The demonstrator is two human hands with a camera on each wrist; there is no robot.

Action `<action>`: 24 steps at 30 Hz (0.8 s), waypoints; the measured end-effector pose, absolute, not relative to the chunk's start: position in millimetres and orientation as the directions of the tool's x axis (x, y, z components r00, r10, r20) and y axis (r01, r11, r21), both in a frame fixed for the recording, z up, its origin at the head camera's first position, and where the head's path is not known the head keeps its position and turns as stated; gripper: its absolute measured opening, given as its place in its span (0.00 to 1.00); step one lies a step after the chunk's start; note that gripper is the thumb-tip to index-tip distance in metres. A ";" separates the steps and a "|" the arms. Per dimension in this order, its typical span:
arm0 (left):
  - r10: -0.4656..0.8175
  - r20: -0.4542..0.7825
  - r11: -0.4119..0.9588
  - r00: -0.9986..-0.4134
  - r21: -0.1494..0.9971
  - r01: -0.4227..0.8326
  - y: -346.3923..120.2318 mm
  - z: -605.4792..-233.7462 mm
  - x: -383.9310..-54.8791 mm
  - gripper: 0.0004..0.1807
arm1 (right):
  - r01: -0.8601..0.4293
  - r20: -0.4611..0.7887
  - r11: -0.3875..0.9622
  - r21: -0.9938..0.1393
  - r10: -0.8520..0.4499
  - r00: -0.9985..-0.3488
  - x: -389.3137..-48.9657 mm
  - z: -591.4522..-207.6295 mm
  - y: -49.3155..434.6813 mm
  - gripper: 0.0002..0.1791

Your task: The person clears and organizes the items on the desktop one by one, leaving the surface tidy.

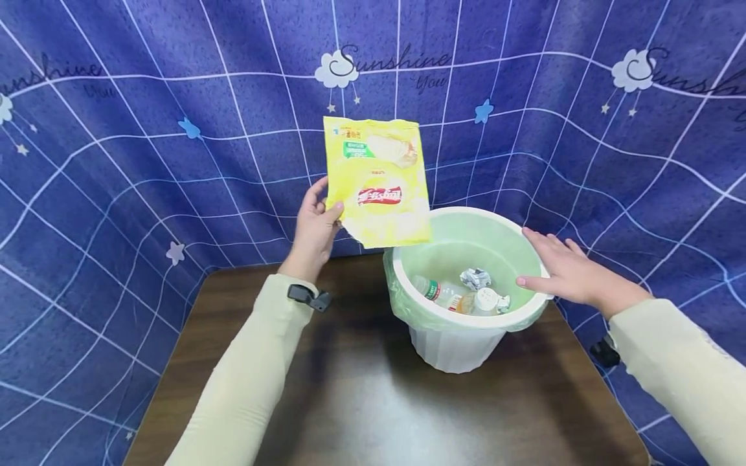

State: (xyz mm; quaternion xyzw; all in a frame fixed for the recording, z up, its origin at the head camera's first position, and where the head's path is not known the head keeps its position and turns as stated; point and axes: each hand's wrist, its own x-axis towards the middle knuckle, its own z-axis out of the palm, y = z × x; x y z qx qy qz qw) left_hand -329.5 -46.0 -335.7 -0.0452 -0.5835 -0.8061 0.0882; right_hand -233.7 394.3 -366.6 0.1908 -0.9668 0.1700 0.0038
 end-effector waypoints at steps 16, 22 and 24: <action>-0.008 0.226 -0.185 -0.974 0.957 0.223 46.6 -343.0 -302.8 0.28 | -0.373 0.068 0.879 -0.298 -0.371 -0.926 -234.7 -365.7 393.5 0.53; 0.056 0.235 -0.157 -0.970 0.962 0.224 61.1 -351.1 -295.3 0.28 | -0.367 0.063 0.877 -0.310 -0.366 -0.928 -233.6 -364.8 391.3 0.53; 0.072 0.252 -0.145 -0.965 0.960 0.240 64.3 -352.7 -294.7 0.28 | -0.365 0.064 0.878 -0.309 -0.364 -0.929 -232.8 -364.7 391.4 0.52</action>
